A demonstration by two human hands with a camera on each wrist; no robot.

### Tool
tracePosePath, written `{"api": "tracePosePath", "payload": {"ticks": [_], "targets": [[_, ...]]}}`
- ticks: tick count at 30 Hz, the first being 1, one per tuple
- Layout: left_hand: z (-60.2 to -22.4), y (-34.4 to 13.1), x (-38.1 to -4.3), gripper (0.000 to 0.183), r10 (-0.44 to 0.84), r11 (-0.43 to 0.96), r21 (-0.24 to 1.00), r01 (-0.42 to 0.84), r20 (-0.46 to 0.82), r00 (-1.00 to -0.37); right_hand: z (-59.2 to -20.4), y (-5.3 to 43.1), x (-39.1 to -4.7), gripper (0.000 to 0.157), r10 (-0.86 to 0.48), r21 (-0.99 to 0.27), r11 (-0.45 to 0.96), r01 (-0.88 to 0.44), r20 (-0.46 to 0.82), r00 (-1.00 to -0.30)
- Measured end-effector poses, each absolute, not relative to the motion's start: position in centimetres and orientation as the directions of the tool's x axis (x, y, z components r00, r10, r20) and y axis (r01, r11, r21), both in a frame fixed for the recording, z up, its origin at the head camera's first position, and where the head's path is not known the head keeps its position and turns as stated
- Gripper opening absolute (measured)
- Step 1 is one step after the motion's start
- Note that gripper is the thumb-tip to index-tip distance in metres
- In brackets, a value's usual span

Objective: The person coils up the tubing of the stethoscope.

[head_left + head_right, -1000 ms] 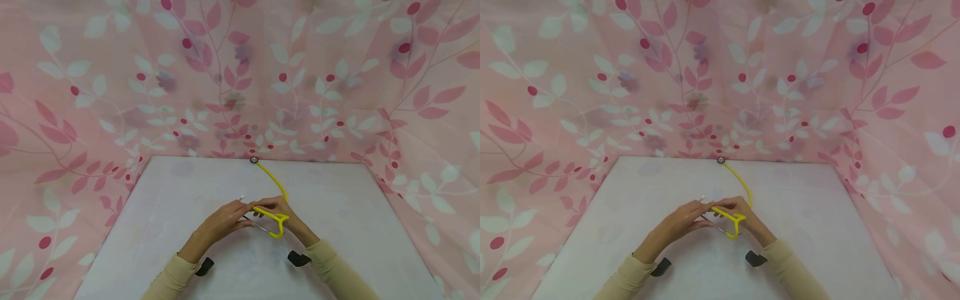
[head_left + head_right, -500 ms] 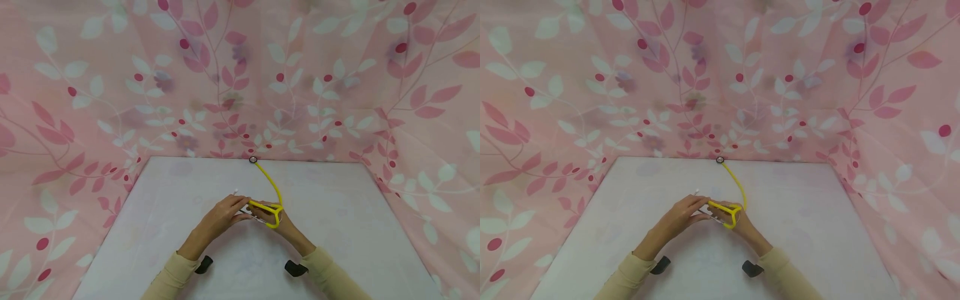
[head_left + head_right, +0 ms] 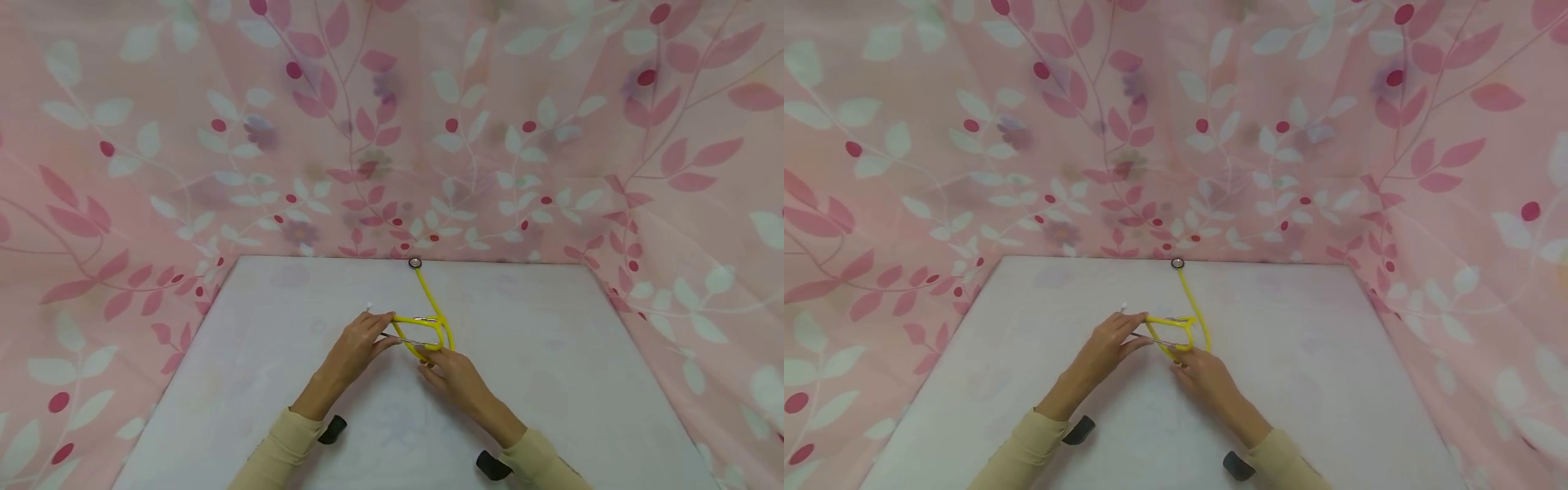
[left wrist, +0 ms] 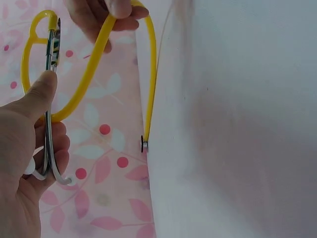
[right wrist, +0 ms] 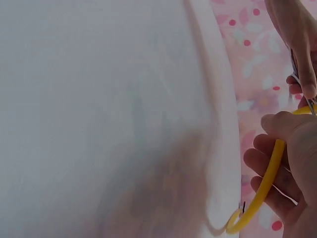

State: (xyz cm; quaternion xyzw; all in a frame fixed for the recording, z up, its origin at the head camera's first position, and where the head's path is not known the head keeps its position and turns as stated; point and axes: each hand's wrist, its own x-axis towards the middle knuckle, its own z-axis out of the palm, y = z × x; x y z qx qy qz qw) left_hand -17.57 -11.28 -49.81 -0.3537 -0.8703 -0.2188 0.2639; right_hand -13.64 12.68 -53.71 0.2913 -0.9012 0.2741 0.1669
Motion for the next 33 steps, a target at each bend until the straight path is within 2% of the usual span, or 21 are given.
{"api": "tracePosePath", "payload": {"ticks": [6,9,12,15,22,27,33], "targets": [[-49.8,-11.6,-18.0,0.054,0.438,0.699,0.241,0.673,0.600,-0.670,-54.1,14.4,-12.9,0.027,-0.451,-0.313,0.745,-0.589,0.414,-0.791],[-49.6,-11.9,-18.2,0.055,0.400,0.731,0.264,0.629,0.580,-0.709,-54.4,15.0,-12.5,0.029,-0.495,-0.273,0.732,-0.624,0.416,-0.763],[-49.7,-12.1,-18.4,0.056,0.385,0.750,0.257,0.609,0.579,-0.719,-54.1,15.0,-12.0,0.035,-0.535,-0.219,0.698,-0.682,0.473,-0.700],[-49.9,-12.1,-18.5,0.058,0.387,0.750,0.239,0.617,0.599,-0.701,-53.0,14.5,-11.7,0.036,-0.576,-0.160,0.651,-0.742,0.532,-0.621],[-50.1,-11.6,-18.7,0.057,0.421,0.743,0.223,0.631,0.577,-0.700,-49.2,12.7,-11.7,0.017,-0.675,0.017,0.536,-0.844,0.609,-0.416],[-50.0,-11.3,-18.5,0.056,0.451,0.724,0.225,0.652,0.560,-0.695,-46.4,11.9,-12.6,0.014,-0.710,0.109,0.508,-0.855,0.615,-0.343],[-50.2,-11.0,-18.2,0.052,0.536,0.670,0.203,0.714,0.534,-0.654,-44.3,12.4,-14.8,0.023,-0.712,0.117,0.522,-0.845,0.604,-0.356]]}}
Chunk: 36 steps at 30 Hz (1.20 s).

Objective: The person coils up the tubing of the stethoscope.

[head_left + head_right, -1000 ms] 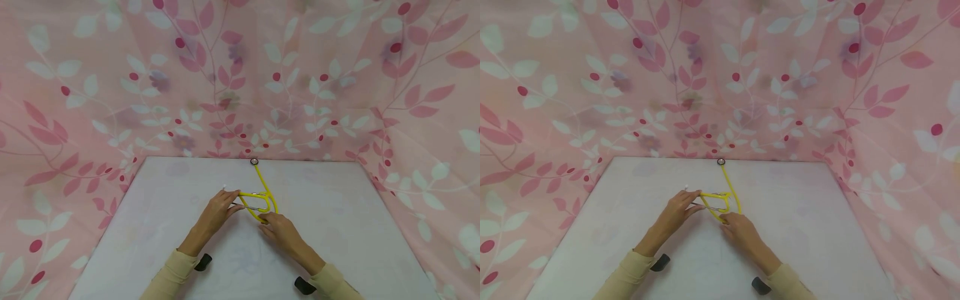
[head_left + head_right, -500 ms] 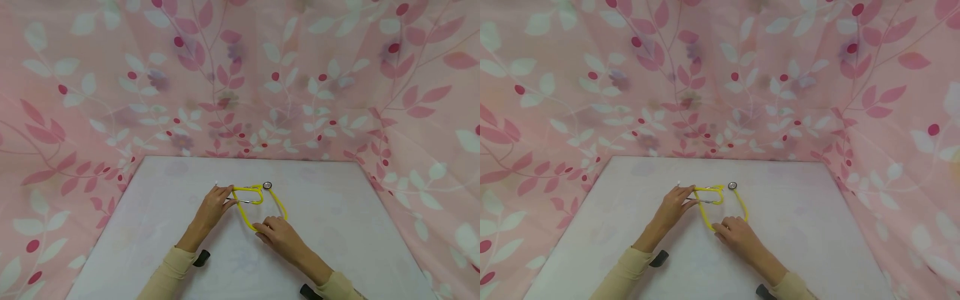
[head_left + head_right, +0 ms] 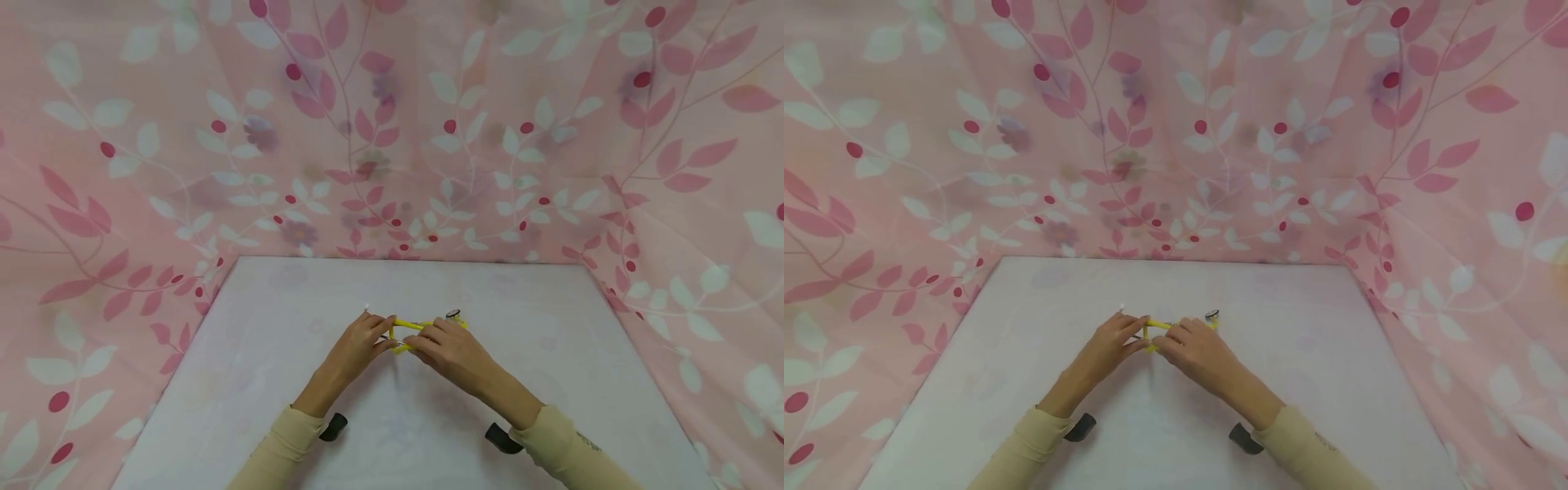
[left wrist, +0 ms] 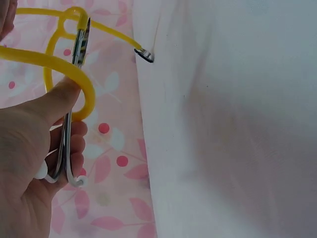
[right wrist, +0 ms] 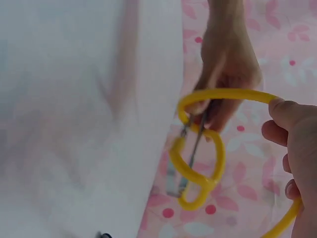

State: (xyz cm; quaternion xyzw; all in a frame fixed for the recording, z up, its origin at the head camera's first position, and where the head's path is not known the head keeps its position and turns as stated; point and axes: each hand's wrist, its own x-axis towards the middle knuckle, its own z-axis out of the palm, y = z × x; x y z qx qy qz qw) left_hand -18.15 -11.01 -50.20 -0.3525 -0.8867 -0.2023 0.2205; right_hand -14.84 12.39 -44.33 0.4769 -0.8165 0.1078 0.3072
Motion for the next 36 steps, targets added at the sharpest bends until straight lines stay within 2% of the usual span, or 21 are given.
{"api": "tracePosePath", "payload": {"ticks": [10,20,28,36], "targets": [[-49.7,-10.4,-17.5,0.052,0.590,0.642,0.193,0.742,0.494,-0.639,-43.1,13.7,-18.6,0.027,-0.615,-0.131,0.534,-0.835,0.617,-0.490],[-48.7,-10.0,-17.2,0.053,0.630,0.588,0.151,0.794,0.529,-0.568,-44.1,14.5,-20.3,0.025,-0.507,-0.373,0.565,-0.736,0.546,-0.667],[-48.2,-10.3,-17.0,0.057,0.659,0.583,0.130,0.802,0.502,-0.560,-45.0,14.9,-20.9,0.023,-0.481,-0.470,0.557,-0.685,0.490,-0.727],[-48.0,-10.6,-17.3,0.054,0.698,0.540,0.138,0.830,0.478,-0.533,-45.4,15.2,-21.4,0.023,-0.443,-0.529,0.505,-0.682,0.519,-0.731]]}}
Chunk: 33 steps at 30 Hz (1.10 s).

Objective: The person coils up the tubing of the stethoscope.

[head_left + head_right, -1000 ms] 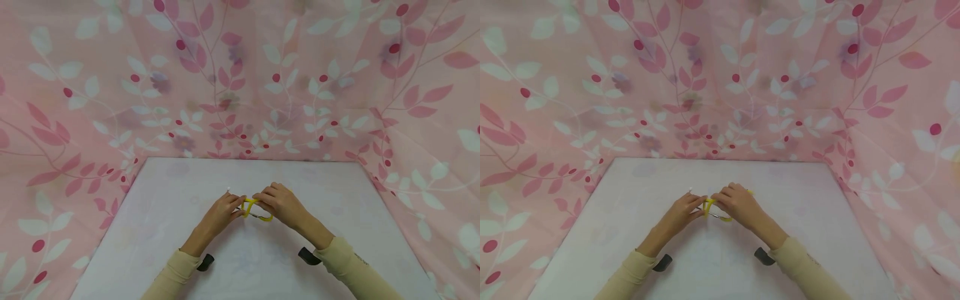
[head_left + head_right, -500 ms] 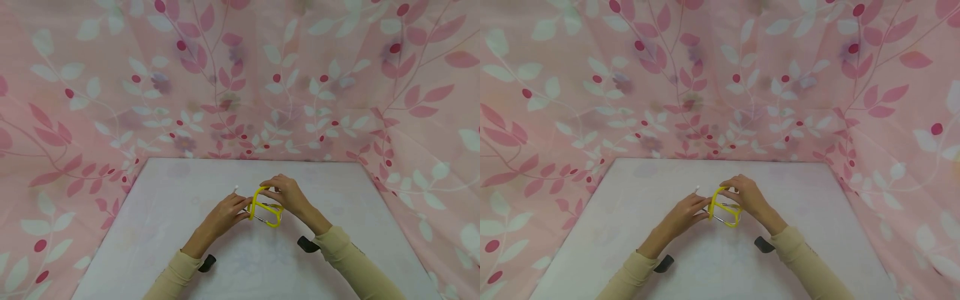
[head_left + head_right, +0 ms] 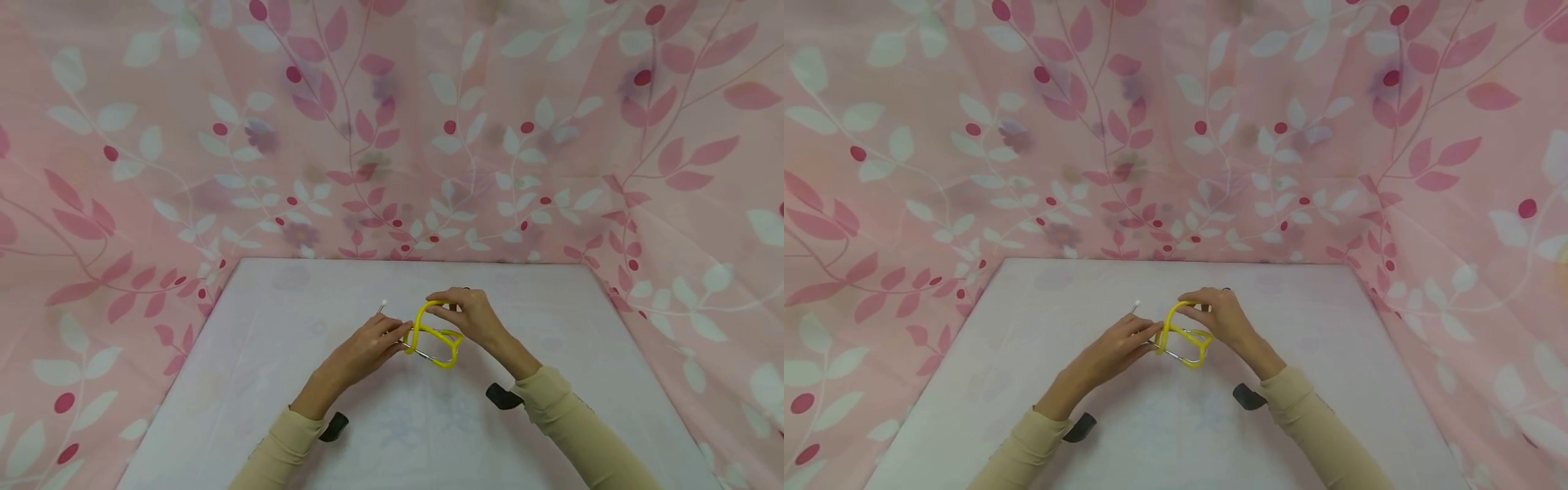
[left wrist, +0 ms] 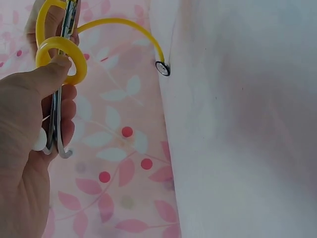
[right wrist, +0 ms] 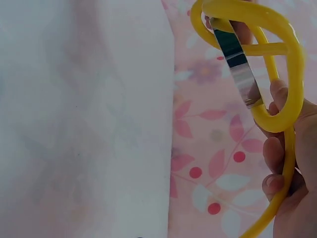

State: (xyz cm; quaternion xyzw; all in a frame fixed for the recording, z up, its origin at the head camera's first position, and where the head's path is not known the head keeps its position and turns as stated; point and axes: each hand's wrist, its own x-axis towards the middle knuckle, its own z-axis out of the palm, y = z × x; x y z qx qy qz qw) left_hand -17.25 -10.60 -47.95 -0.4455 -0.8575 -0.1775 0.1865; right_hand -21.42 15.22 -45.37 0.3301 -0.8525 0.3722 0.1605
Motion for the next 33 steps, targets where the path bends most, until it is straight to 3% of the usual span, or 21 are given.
{"api": "tracePosePath", "payload": {"ticks": [7,13,21,28,33], "targets": [[-47.5,-10.4,-17.2,0.062,0.698,0.510,0.119,0.852,0.521,-0.491,-45.7,15.2,-21.7,0.024,-0.485,-0.584,0.467,-0.664,0.458,-0.745],[-47.4,-10.3,-17.0,0.066,0.689,0.483,0.135,0.865,0.551,-0.471,-46.9,15.6,-21.7,0.025,-0.536,-0.768,0.365,-0.526,0.289,-0.793],[-47.6,-10.4,-17.2,0.064,0.671,0.484,0.138,0.864,0.576,-0.467,-48.9,14.7,-20.8,0.028,-0.558,-0.882,0.271,-0.384,0.181,-0.810],[-48.0,-10.5,-17.6,0.067,0.649,0.478,0.198,0.856,0.576,-0.496,-47.9,13.0,-18.6,0.015,-0.496,-0.819,0.360,-0.447,0.238,-0.835],[-48.0,-10.6,-17.9,0.065,0.664,0.470,0.211,0.857,0.555,-0.501,-47.2,12.6,-17.9,0.013,-0.491,-0.815,0.300,-0.496,0.314,-0.813]]}}
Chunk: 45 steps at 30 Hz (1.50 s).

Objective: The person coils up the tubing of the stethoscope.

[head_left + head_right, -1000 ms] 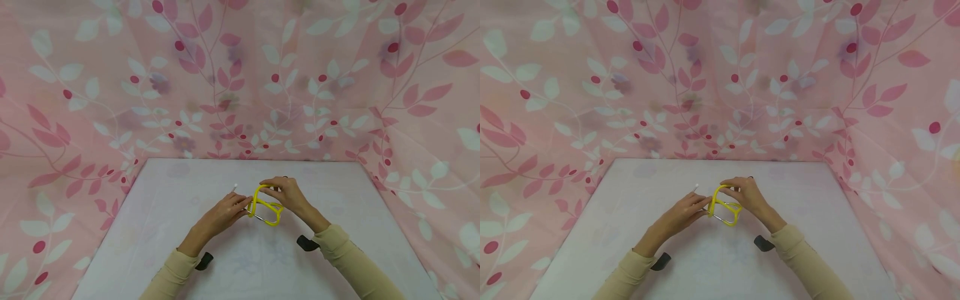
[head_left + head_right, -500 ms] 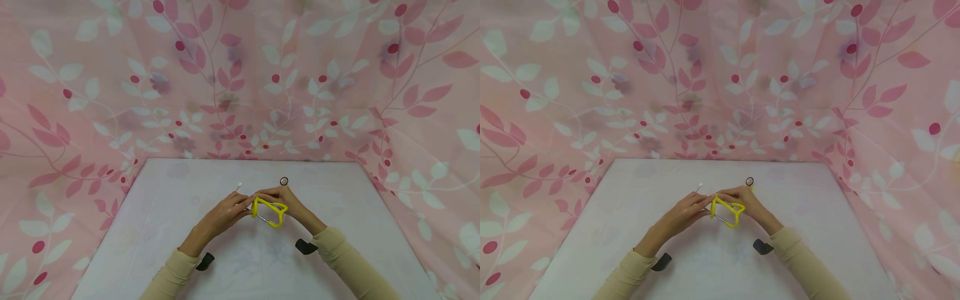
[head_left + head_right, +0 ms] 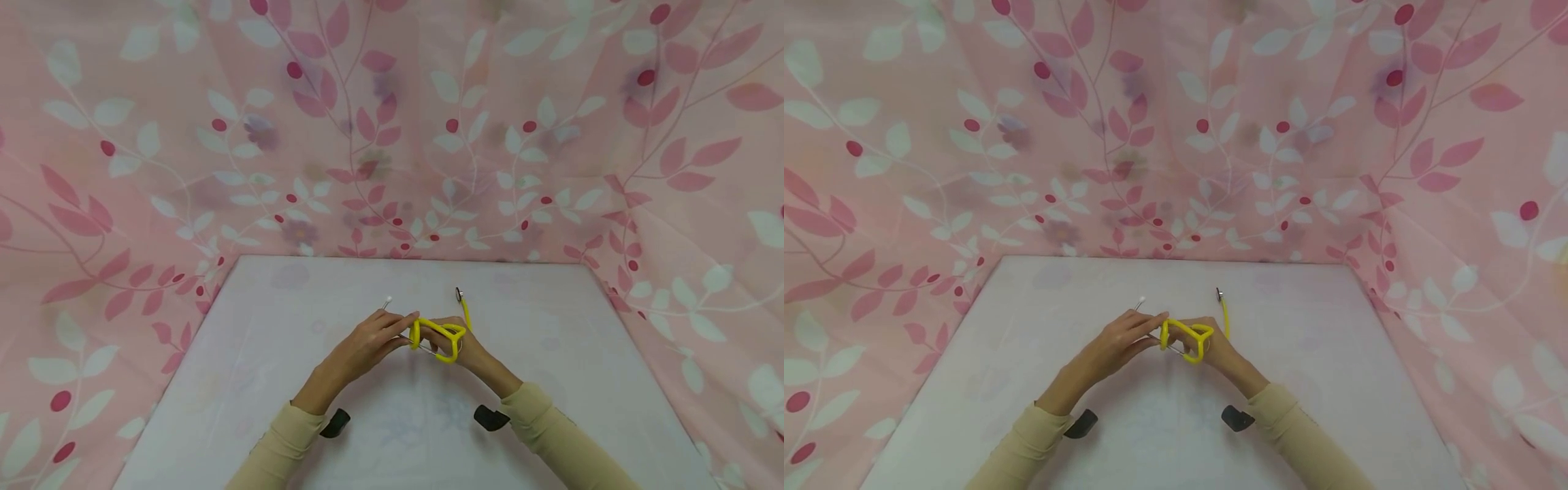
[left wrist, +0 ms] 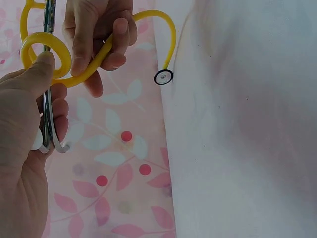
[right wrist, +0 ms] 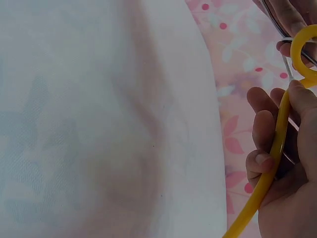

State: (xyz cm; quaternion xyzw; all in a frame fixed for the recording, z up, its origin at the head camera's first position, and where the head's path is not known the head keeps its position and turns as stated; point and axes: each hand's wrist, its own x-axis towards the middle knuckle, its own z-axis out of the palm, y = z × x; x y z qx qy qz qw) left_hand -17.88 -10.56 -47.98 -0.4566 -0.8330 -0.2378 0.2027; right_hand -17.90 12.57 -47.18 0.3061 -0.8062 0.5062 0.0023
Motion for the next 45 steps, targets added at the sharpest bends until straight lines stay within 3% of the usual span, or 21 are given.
{"api": "tracePosePath", "payload": {"ticks": [4,10,15,23,31,35,41,45], "targets": [[-47.9,-10.5,-18.0,0.057,0.671,0.463,0.200,0.864,0.558,-0.489,-47.2,12.5,-17.8,0.015,-0.489,-0.853,0.296,-0.430,0.251,-0.836],[-48.1,-10.7,-18.2,0.054,0.639,0.490,0.190,0.851,0.585,-0.499,-49.6,12.8,-17.7,0.034,-0.498,-0.886,0.353,-0.302,0.096,-0.862],[-48.8,-11.3,-18.6,0.054,0.596,0.530,0.208,0.822,0.598,-0.536,-51.7,13.4,-16.9,0.039,-0.490,-0.787,0.501,-0.359,0.084,-0.868],[-49.7,-12.5,-19.4,0.056,0.509,0.649,0.240,0.722,0.568,-0.646,-51.4,14.7,-14.0,0.036,-0.575,-0.422,0.656,-0.626,0.258,-0.776],[-50.1,-13.1,-19.6,0.053,0.500,0.662,0.271,0.699,0.534,-0.681,-49.7,15.2,-12.1,0.032,-0.579,-0.388,0.662,-0.642,0.278,-0.766],[-50.5,-12.9,-19.5,0.052,0.498,0.662,0.276,0.696,0.531,-0.685,-49.1,15.2,-11.8,0.030,-0.618,-0.319,0.633,-0.706,0.341,-0.708],[-50.7,-12.7,-19.3,0.052,0.513,0.674,0.265,0.690,0.504,-0.695,-46.8,15.0,-12.2,0.026,-0.686,-0.048,0.600,-0.799,0.484,-0.544],[-50.6,-12.3,-19.1,0.049,0.528,0.675,0.263,0.689,0.480,-0.701,-44.8,14.9,-12.8,0.026,-0.702,0.050,0.597,-0.801,0.515,-0.491]]}}
